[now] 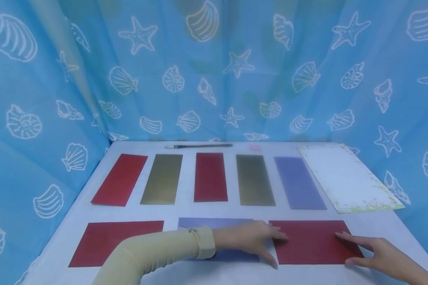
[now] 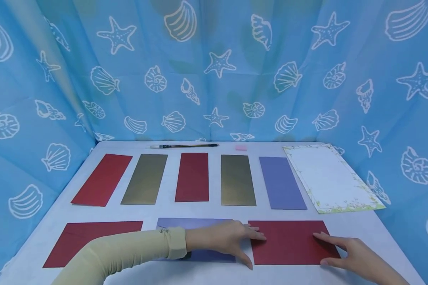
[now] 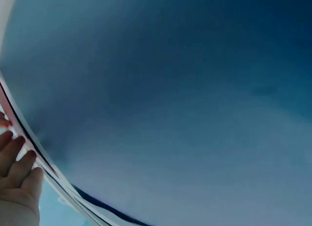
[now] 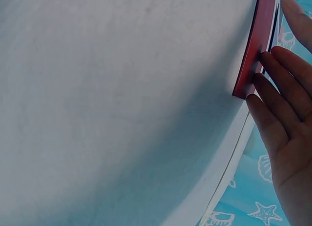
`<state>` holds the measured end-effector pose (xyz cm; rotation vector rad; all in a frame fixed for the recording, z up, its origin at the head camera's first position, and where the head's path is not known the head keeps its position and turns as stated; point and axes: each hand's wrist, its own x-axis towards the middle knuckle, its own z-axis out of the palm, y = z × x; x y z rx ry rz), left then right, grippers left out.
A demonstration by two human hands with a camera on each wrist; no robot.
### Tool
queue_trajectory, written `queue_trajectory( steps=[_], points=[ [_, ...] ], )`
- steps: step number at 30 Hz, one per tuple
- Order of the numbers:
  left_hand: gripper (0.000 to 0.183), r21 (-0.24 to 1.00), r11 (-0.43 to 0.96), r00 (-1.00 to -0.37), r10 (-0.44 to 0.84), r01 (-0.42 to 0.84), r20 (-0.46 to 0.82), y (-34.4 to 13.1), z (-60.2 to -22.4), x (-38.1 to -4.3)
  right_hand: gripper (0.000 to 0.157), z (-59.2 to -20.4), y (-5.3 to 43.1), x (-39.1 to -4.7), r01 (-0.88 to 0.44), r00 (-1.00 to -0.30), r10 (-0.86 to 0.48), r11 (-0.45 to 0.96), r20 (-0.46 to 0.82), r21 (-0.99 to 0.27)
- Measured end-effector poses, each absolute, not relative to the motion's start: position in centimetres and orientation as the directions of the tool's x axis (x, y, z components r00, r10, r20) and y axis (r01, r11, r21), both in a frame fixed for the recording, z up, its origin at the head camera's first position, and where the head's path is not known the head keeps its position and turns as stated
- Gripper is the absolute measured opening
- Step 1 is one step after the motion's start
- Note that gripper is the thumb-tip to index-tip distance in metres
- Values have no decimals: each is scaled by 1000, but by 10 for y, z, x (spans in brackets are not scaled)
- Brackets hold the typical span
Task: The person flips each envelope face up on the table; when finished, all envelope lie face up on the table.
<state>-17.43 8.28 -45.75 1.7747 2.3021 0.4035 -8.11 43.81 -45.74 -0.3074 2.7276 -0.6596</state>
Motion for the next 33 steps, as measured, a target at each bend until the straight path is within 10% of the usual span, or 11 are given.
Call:
queue_trajectory(
  steps=[11,33],
  points=[
    [63,236,216,-223,975,947,2,92,-455,-170,81,-457,428,-81,78,-918,-143,849,-370,-523],
    [65,-54,175,-181,975,983,-126,98,-446,-160,80,-457,432,-80,64,-914,-174,830,-366,-555]
  ],
)
